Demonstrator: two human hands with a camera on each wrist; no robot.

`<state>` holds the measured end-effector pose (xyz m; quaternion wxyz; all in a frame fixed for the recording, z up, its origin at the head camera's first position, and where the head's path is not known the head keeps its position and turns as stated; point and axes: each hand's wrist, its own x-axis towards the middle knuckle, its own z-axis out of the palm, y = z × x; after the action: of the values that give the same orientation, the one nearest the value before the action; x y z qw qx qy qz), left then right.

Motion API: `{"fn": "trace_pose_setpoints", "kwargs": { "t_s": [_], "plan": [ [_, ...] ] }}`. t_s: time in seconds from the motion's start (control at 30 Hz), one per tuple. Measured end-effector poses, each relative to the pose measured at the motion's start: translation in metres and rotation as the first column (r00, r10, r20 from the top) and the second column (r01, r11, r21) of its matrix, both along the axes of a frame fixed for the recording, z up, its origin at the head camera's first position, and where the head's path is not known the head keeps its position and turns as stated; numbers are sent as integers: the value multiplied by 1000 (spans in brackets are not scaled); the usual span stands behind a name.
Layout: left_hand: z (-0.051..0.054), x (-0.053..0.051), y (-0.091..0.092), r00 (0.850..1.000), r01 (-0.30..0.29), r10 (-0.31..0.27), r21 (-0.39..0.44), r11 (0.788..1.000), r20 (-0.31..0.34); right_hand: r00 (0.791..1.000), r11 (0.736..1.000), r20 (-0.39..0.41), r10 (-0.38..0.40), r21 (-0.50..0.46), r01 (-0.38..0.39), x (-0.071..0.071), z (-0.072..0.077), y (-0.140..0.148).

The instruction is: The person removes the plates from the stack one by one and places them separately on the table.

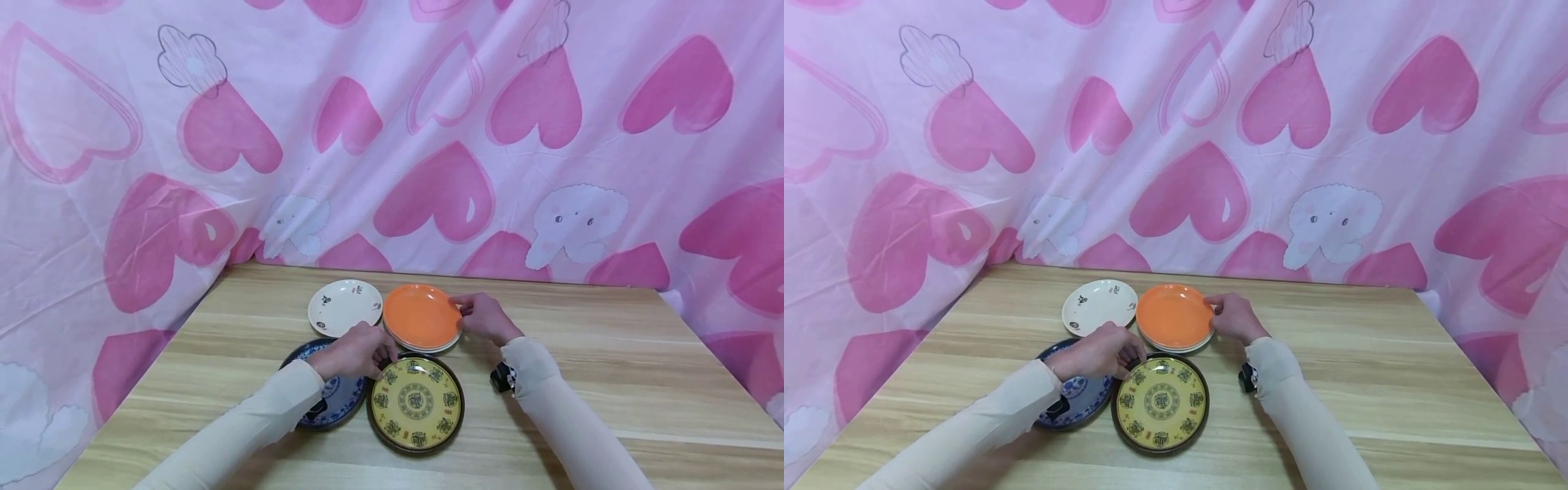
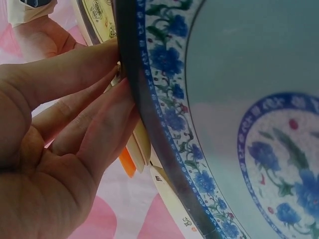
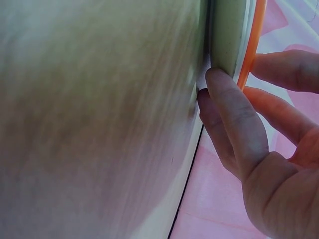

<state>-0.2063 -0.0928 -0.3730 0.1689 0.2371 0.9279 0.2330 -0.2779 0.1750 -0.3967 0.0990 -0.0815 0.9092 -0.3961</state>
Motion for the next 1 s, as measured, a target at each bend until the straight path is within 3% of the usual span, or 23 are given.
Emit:
{"fn": "trace_pose_setpoints", "kwargs": {
  "t_s": [0.4, 0.73, 0.87, 1.0],
  "plan": [
    [3, -3, -3, 1000, -7, 7, 35, 999, -1, 1000, 1000, -23, 13, 10, -13, -1, -2, 1],
    [4, -7, -11, 1000, 18, -21, 164, 986, 18, 1000, 1000, -15, 7, 8, -7, -2, -2, 1],
    [3, -9, -14, 999, 2, -10, 208, 978, 36, 1000, 1000, -16, 9, 1, -9, -1, -2, 1],
    [0, -11, -14, 996, -58, 37, 259, 964, 85, 1000, 1000, -15, 10, -1, -10, -1, -2, 1]
  ]
}}
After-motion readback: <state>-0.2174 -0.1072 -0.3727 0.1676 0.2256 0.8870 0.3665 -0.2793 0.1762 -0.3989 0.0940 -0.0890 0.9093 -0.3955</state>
